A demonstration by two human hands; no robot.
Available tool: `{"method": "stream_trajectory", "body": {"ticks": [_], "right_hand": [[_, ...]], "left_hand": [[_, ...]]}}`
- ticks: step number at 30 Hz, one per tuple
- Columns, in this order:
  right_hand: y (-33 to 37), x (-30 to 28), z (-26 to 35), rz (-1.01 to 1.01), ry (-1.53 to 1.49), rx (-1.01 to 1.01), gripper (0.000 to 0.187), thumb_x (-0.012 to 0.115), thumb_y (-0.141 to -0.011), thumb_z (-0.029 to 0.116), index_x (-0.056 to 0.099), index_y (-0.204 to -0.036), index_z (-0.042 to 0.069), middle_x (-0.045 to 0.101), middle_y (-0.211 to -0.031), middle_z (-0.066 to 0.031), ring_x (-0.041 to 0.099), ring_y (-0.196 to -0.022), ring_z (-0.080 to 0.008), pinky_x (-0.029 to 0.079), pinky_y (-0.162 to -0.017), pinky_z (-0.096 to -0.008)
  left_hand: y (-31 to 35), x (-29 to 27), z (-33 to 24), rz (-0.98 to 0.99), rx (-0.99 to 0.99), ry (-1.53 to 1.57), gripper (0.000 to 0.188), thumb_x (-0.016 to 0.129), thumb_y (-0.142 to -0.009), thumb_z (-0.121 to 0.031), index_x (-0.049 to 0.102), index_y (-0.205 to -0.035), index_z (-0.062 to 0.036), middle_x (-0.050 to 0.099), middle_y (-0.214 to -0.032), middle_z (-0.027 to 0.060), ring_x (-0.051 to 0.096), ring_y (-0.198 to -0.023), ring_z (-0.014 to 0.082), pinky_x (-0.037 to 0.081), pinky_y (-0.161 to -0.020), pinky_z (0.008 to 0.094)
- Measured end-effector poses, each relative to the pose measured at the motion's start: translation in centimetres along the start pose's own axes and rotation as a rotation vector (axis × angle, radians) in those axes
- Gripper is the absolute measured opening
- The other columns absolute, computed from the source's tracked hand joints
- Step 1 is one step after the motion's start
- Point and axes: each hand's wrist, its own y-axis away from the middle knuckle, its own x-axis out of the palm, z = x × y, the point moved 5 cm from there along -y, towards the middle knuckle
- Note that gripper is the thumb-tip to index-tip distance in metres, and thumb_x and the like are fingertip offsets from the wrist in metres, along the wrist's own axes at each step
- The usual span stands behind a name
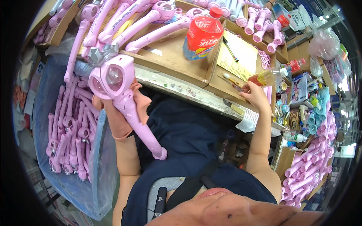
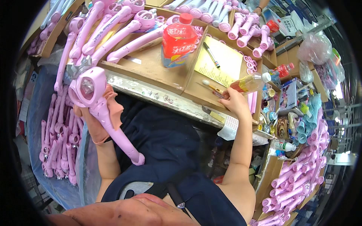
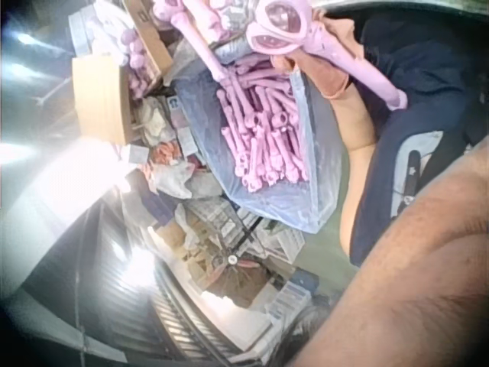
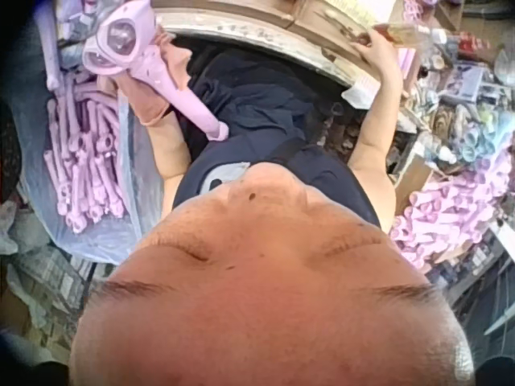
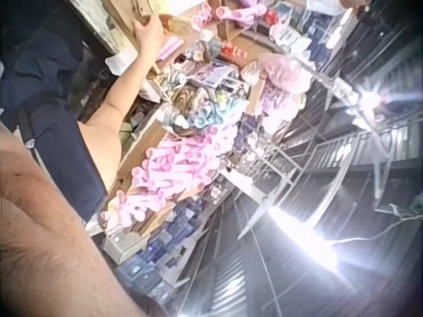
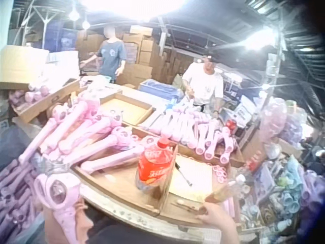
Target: The person assembles pink bubble-blowing wands by wiping them with a cloth, inserting a small metal piece into the head, and testing the light-up function. The person handles each wand one at a time, repeating the same sequence of actions.
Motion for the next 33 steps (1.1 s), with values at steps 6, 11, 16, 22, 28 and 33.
{"method": "stream_trajectory", "body": {"ticks": [6,11,16,22,28,33], "right_hand": [[-1.5,0.6,1.0,0.051,0.218,0.007,0.030,0.079,-0.072,0.024,0.063,-0.086,0.003,0.067,-0.084,-0.0126,0.066,-0.080,-0.0294,0.051,-0.070,-0.0395],[-1.7,1.0,0.5,-0.079,0.179,-0.125,0.030,0.079,-0.073,0.024,0.062,-0.087,0.004,0.064,-0.083,-0.0122,0.064,-0.079,-0.0284,0.050,-0.070,-0.0393],[-1.9,0.7,1.3,-0.022,0.294,-0.194,0.024,0.075,-0.075,0.020,0.064,-0.091,0.004,0.064,-0.081,-0.0116,0.063,-0.077,-0.0281,0.050,-0.073,-0.0380],[3.3,-1.4,9.8,-0.308,-0.584,-0.353,0.022,0.069,-0.075,0.002,0.067,-0.097,0.003,0.063,-0.077,-0.0116,0.062,-0.067,-0.0237,0.050,-0.063,-0.0310],[8.4,1.5,22.2,-0.340,-0.313,-0.919,0.031,0.071,-0.071,-0.003,0.067,-0.100,0.006,0.060,-0.072,-0.0065,0.055,-0.054,-0.0219,0.046,-0.050,-0.0331],[8.0,2.1,24.8,-0.395,-0.268,-1.043,0.027,0.073,-0.072,0.002,0.067,-0.098,0.006,0.051,-0.065,-0.0054,0.054,-0.053,-0.0224,0.045,-0.048,-0.0343]], "left_hand": [[-0.2,0.6,-1.1,-0.061,0.062,-0.606,0.073,0.031,-0.097,-0.065,0.053,-0.105,0.0047,0.055,-0.067,0.0075,0.048,-0.049,0.0120,0.037,-0.041,0.0243],[0.5,-1.7,1.4,-0.088,-0.306,-0.253,0.112,0.030,-0.068,-0.097,0.052,-0.107,0.0052,0.049,-0.056,0.0009,0.041,-0.036,0.0102,0.032,-0.033,0.0221],[0.0,-1.7,0.6,0.010,-0.142,-0.307,0.088,0.030,-0.089,-0.078,0.048,-0.127,-0.0003,0.063,-0.081,0.0141,0.057,-0.055,0.0171,0.045,-0.045,0.0261],[-0.1,-1.8,1.2,-0.269,-0.114,0.107,0.064,0.035,-0.101,-0.058,0.045,-0.137,-0.0067,0.063,-0.110,0.0135,0.063,-0.068,0.0218,0.050,-0.057,0.0301],[0.1,-1.2,0.9,-0.023,-0.083,-0.266,0.072,0.033,-0.099,-0.063,0.044,-0.137,-0.0034,0.063,-0.109,0.0133,0.061,-0.067,0.0213,0.050,-0.057,0.0308],[0.6,-1.1,0.7,0.082,-0.083,-0.286,0.074,0.036,-0.097,-0.064,0.043,-0.138,-0.0020,0.063,-0.110,0.0139,0.063,-0.071,0.0214,0.052,-0.058,0.0314]]}}
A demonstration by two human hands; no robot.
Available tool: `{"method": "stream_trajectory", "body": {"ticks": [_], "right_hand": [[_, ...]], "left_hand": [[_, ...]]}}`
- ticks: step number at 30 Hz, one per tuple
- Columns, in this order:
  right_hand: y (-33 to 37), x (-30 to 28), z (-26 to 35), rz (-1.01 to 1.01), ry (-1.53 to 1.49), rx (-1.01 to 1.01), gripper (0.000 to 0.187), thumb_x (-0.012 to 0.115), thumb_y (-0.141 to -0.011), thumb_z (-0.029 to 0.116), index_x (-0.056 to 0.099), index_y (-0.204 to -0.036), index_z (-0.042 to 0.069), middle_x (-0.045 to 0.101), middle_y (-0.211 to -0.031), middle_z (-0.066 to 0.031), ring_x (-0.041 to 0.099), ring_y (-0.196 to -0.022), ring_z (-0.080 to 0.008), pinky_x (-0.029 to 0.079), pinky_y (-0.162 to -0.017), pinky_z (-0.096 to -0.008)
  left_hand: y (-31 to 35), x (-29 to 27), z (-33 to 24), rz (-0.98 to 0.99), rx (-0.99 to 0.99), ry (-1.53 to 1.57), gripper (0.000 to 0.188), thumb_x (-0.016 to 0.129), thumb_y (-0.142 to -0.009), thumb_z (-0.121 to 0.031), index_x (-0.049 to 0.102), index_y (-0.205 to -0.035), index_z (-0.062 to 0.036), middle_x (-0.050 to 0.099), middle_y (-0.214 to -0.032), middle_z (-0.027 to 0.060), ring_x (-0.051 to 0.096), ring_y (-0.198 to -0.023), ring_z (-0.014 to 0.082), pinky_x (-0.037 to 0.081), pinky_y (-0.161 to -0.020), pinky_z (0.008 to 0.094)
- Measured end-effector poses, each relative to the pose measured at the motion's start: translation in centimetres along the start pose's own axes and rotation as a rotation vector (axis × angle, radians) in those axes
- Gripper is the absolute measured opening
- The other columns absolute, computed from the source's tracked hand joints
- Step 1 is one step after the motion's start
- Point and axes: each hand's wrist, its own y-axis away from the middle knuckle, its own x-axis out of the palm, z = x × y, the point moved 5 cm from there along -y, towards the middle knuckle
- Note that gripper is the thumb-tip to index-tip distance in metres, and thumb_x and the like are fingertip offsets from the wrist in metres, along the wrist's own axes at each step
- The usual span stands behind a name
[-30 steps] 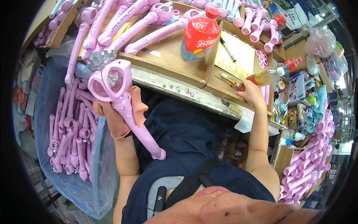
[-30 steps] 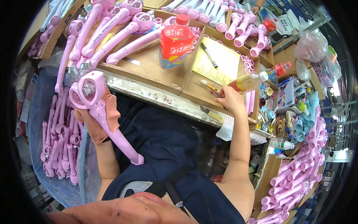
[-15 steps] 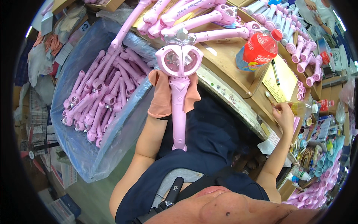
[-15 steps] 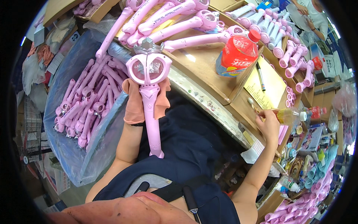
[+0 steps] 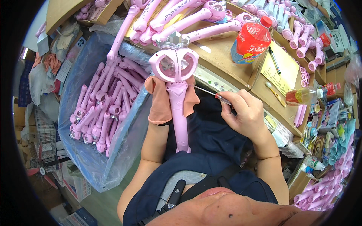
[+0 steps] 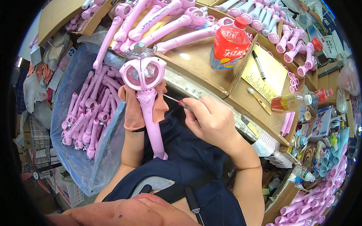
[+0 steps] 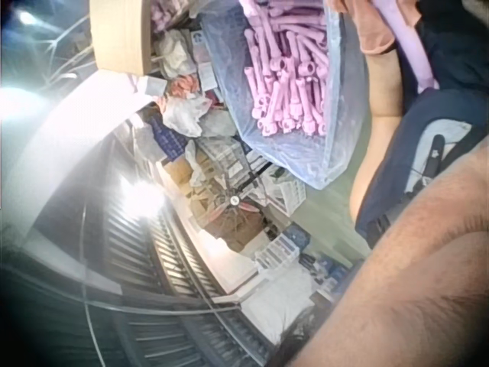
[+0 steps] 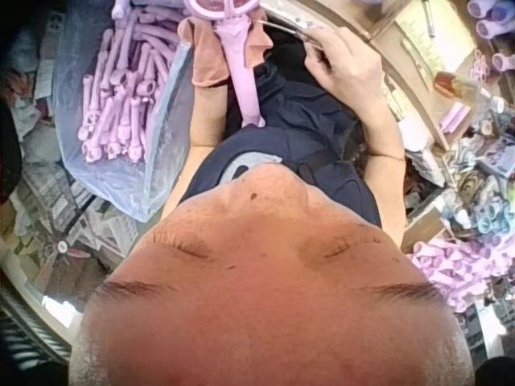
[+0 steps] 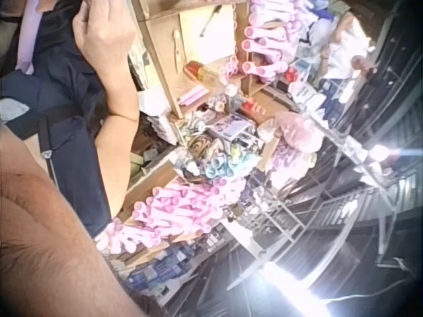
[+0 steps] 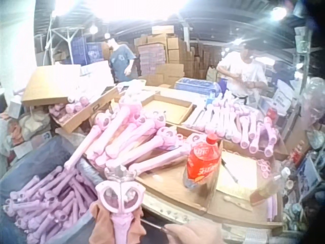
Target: The person assembles pink bubble-blowing wands by wiping them with a cloth, inserting a small metal piece into the head, and testing the light-up function. The person handles each wand one at a time, repeating the same sequence of actions.
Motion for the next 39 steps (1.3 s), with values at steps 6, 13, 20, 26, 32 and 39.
{"method": "stream_trajectory", "body": {"ticks": [6,13,20,26,32,39], "right_hand": [[-0.4,-1.0,0.3,0.031,0.042,-0.032,0.025,0.072,-0.073,0.003,0.066,-0.097,0.006,0.050,-0.066,-0.0053,0.054,-0.053,-0.0227,0.044,-0.047,-0.0347],[-0.7,-0.9,0.8,0.081,0.084,-0.069,0.024,0.072,-0.075,0.005,0.064,-0.098,0.004,0.049,-0.066,-0.0059,0.055,-0.056,-0.0234,0.045,-0.048,-0.0354],[-0.5,0.6,0.4,0.160,0.127,-0.105,0.024,0.072,-0.078,0.010,0.062,-0.099,0.002,0.051,-0.069,-0.0076,0.057,-0.061,-0.0252,0.047,-0.052,-0.0364],[0.7,2.0,-2.3,0.212,0.018,0.061,0.017,0.070,-0.083,0.012,0.064,-0.097,0.005,0.058,-0.072,-0.0099,0.061,-0.065,-0.0270,0.049,-0.055,-0.0364],[2.6,4.0,-4.2,0.169,-0.245,0.263,0.012,0.065,-0.090,0.017,0.066,-0.093,0.005,0.063,-0.075,-0.0107,0.065,-0.070,-0.0251,0.049,-0.059,-0.0344],[7.6,7.6,-7.1,0.530,-1.203,1.285,0.033,0.056,-0.100,0.031,0.067,-0.093,0.001,0.044,-0.057,0.0038,0.037,-0.046,-0.0065,0.032,-0.042,-0.0250]], "left_hand": [[0.2,0.4,0.6,0.117,-0.044,0.245,0.067,0.034,-0.102,-0.056,0.041,-0.139,-0.0006,0.056,-0.127,0.0147,0.059,-0.108,0.0238,0.048,-0.095,0.0360],[-0.1,0.6,0.1,0.039,-0.023,0.204,0.058,0.035,-0.105,-0.045,0.038,-0.140,0.0006,0.052,-0.134,0.0153,0.055,-0.118,0.0228,0.046,-0.101,0.0348],[-0.3,2.9,-2.1,0.162,0.030,-0.355,0.059,0.045,-0.100,-0.048,0.059,-0.096,0.0095,0.063,-0.072,0.0170,0.060,-0.052,0.0219,0.047,-0.047,0.0282],[0.6,2.7,-1.8,-0.009,-0.005,-0.274,0.057,0.055,-0.097,-0.048,0.061,-0.086,0.0075,0.062,-0.062,0.0144,0.056,-0.040,0.0198,0.043,-0.037,0.0271],[0.5,2.4,-1.4,0.014,-0.072,-0.288,0.038,0.058,-0.095,-0.034,0.057,-0.101,0.0032,0.059,-0.060,0.0116,0.055,-0.040,0.0173,0.042,-0.036,0.0263],[2.3,1.3,-1.2,-0.010,0.003,-0.637,0.020,0.061,-0.086,-0.006,0.057,-0.101,0.0071,0.064,-0.072,0.0114,0.058,-0.051,0.0167,0.047,-0.052,0.0246]]}}
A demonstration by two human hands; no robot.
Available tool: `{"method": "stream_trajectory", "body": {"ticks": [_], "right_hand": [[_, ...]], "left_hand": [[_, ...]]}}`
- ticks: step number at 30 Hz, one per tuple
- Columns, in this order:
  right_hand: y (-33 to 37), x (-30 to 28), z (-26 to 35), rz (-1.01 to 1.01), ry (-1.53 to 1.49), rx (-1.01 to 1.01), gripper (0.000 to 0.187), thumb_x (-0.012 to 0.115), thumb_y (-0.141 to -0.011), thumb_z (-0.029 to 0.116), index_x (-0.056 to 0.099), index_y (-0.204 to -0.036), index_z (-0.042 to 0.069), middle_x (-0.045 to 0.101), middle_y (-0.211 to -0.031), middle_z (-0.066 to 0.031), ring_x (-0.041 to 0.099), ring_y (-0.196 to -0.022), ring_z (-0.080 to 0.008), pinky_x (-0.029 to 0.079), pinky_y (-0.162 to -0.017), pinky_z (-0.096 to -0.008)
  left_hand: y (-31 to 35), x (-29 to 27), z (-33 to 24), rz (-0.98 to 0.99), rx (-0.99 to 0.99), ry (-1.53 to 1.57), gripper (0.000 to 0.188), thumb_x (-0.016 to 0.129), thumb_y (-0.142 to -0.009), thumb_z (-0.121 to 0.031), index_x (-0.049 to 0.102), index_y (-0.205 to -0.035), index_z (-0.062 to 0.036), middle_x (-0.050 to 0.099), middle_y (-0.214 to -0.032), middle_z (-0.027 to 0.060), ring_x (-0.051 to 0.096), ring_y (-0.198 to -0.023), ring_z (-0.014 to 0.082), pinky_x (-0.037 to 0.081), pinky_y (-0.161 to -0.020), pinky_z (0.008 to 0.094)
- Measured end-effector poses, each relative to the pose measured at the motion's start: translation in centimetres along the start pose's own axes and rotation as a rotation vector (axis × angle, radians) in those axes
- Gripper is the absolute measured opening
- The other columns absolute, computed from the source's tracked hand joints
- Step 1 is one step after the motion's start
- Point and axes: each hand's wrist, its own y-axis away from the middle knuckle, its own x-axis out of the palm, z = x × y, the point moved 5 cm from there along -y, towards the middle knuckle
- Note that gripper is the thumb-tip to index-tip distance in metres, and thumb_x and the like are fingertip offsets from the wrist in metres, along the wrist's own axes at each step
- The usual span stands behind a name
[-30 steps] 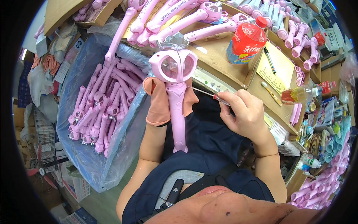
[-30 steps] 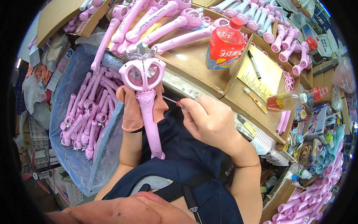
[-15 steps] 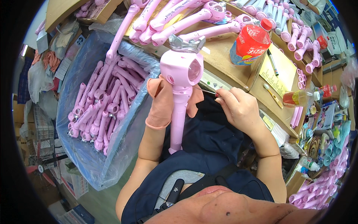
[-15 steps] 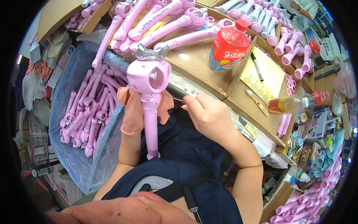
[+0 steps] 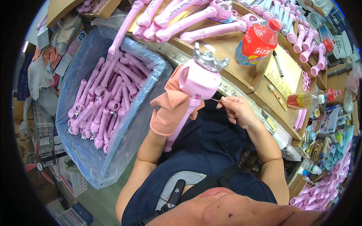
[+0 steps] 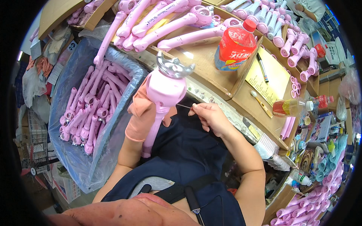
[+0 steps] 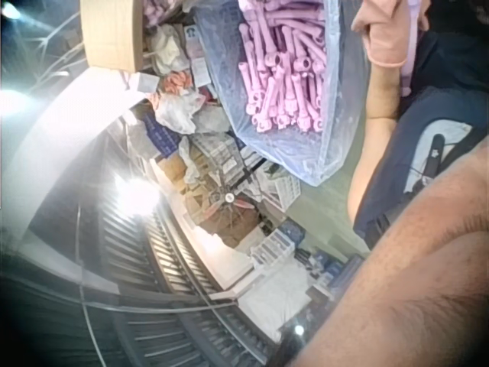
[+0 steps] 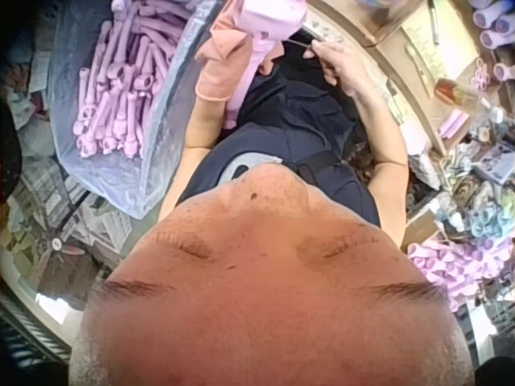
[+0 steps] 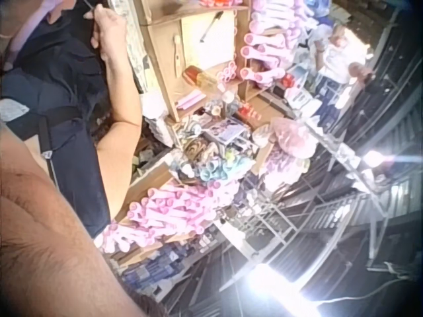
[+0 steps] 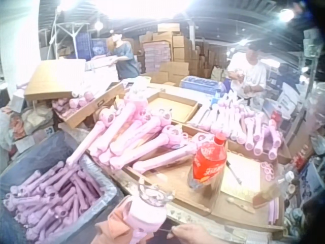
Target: The person assembles pink bubble-blowing wands by wiping them with a cloth, inserting a small metal piece into the head, and testing the light-up function. The person handles each wand one at a time, repeating the same sequence of actions.
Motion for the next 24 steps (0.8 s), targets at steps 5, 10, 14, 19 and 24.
{"method": "stream_trajectory", "body": {"ticks": [5,10,14,19,24], "right_hand": [[-0.7,0.4,-4.6,0.300,-0.583,0.538,0.029,0.056,-0.100,0.033,0.056,-0.099,0.005,0.028,-0.056,0.0101,0.025,-0.042,-0.0010,0.021,-0.038,-0.0184],[-0.5,1.6,-6.8,0.500,-0.882,0.613,0.029,0.049,-0.103,0.032,0.055,-0.100,0.004,0.031,-0.055,0.0077,0.029,-0.041,-0.0026,0.024,-0.035,-0.0190],[0.9,3.9,-7.1,0.635,-1.056,0.676,0.031,0.048,-0.103,0.034,0.055,-0.100,0.004,0.032,-0.056,0.0064,0.031,-0.044,-0.0042,0.028,-0.038,-0.0198],[1.2,1.5,-4.4,0.027,-0.154,-0.009,0.037,0.048,-0.103,0.035,0.064,-0.102,0.002,0.036,-0.060,0.0065,0.033,-0.049,-0.0045,0.032,-0.045,-0.0220],[4.7,3.9,1.7,-0.436,0.793,-0.969,0.014,0.064,-0.091,0.007,0.066,-0.104,0.004,0.066,-0.085,-0.0109,0.061,-0.067,-0.0218,0.049,-0.064,-0.0288]], "left_hand": [[1.6,-0.9,1.8,0.123,-0.006,-0.352,0.045,0.069,-0.080,-0.004,0.053,-0.121,0.0061,0.065,-0.092,0.0086,0.063,-0.078,0.0129,0.050,-0.068,0.0228],[1.1,-1.5,2.2,0.198,-0.155,-0.158,0.044,0.064,-0.089,-0.012,0.052,-0.126,0.0056,0.067,-0.095,0.0093,0.066,-0.078,0.0159,0.053,-0.070,0.0257],[0.4,-0.9,1.1,0.222,-0.281,0.126,0.039,0.065,-0.089,-0.013,0.056,-0.121,0.0062,0.068,-0.093,0.0093,0.066,-0.075,0.0168,0.053,-0.070,0.0260],[-0.7,-1.2,0.1,0.176,-0.141,0.267,0.039,0.060,-0.093,-0.021,0.056,-0.120,0.0063,0.067,-0.086,0.0115,0.063,-0.061,0.0172,0.049,-0.052,0.0269],[-2.0,-3.8,0.1,-0.326,0.176,0.210,0.049,0.042,-0.102,-0.039,0.057,-0.112,0.0069,0.066,-0.079,0.0176,0.064,-0.054,0.0227,0.051,-0.046,0.0292]]}}
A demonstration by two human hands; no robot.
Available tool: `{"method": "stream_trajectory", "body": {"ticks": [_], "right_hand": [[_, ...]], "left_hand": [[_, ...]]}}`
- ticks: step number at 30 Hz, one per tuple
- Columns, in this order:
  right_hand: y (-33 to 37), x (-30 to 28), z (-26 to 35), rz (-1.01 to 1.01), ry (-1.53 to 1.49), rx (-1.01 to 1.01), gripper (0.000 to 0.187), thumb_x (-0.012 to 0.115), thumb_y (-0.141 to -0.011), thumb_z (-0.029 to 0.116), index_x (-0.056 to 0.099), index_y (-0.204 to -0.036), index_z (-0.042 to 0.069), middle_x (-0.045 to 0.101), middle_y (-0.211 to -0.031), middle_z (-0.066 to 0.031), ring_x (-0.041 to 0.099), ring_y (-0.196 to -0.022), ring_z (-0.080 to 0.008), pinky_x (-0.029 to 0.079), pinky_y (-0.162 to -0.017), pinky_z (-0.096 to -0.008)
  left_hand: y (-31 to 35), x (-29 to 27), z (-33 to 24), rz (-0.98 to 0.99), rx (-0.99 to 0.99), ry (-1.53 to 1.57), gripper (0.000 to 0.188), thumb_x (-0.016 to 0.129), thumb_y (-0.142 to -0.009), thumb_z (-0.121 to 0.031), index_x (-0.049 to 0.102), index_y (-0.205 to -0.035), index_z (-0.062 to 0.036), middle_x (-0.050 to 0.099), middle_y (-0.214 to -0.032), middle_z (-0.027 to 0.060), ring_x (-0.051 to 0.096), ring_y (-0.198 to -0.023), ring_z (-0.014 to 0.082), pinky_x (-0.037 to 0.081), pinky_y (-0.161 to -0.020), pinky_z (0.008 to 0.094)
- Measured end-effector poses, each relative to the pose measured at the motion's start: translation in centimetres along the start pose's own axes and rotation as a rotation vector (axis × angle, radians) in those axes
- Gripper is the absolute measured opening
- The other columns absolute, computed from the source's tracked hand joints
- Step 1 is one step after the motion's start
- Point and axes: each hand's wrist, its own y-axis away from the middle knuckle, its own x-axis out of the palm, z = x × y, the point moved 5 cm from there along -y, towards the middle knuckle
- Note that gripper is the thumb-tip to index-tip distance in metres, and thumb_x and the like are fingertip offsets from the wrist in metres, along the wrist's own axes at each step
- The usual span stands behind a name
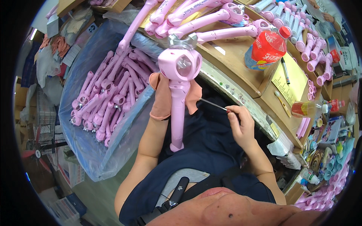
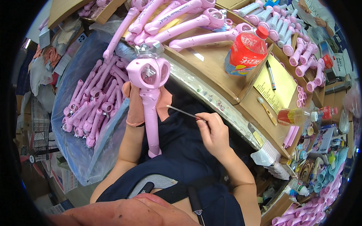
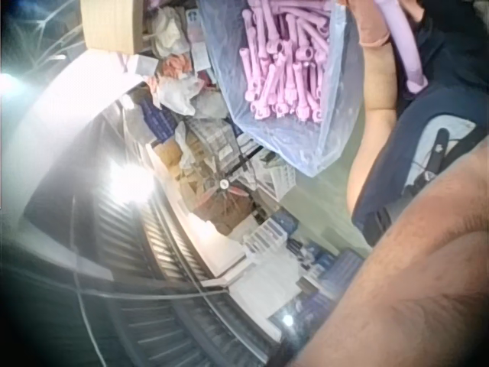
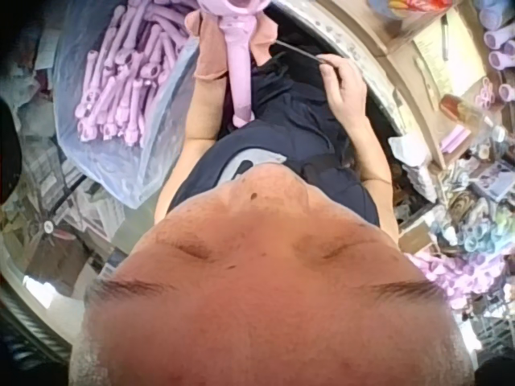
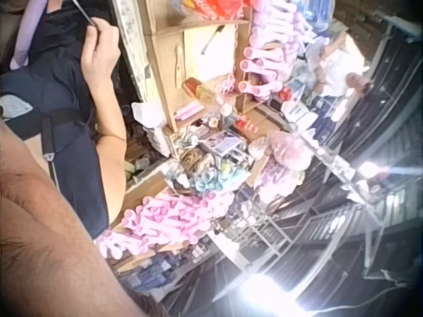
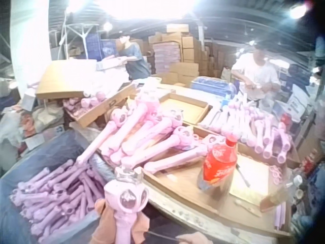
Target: The person assembles pink bubble-blowing wands by wiping them with a cloth, inserting a small metal piece into the head, and testing the light-up function. The person handles each wand one at a time, repeating the same sequence of actions.
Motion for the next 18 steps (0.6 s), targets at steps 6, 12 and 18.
{"method": "stream_trajectory", "body": {"ticks": [6,12,18], "right_hand": [[-3.0,1.0,2.7,-0.087,0.083,-0.232,0.020,0.073,-0.080,0.002,0.068,-0.099,0.003,0.063,-0.076,-0.0075,0.059,-0.062,-0.0204,0.047,-0.054,-0.0299],[-3.4,0.3,3.5,-0.099,0.191,-0.321,0.023,0.077,-0.077,0.004,0.068,-0.099,0.005,0.060,-0.073,-0.0064,0.059,-0.060,-0.0202,0.046,-0.051,-0.0308],[-3.2,0.2,3.2,-0.086,0.220,-0.325,0.022,0.076,-0.079,0.006,0.069,-0.100,0.005,0.060,-0.074,-0.0069,0.060,-0.062,-0.0200,0.047,-0.052,-0.0301]], "left_hand": [[1.1,1.5,0.8,0.135,-0.246,0.192,0.058,0.034,-0.104,-0.045,0.058,-0.103,0.0078,0.065,-0.075,0.0198,0.061,-0.049,0.0229,0.052,-0.042,0.0306],[1.8,2.3,0.3,0.250,-0.355,0.303,0.057,0.048,-0.099,-0.047,0.060,-0.095,0.0082,0.063,-0.070,0.0193,0.057,-0.043,0.0207,0.051,-0.037,0.0299],[1.6,2.6,0.3,0.243,-0.397,0.189,0.033,0.061,-0.093,-0.028,0.060,-0.087,0.0047,0.060,-0.067,0.0125,0.056,-0.043,0.0182,0.049,-0.037,0.0277]]}}
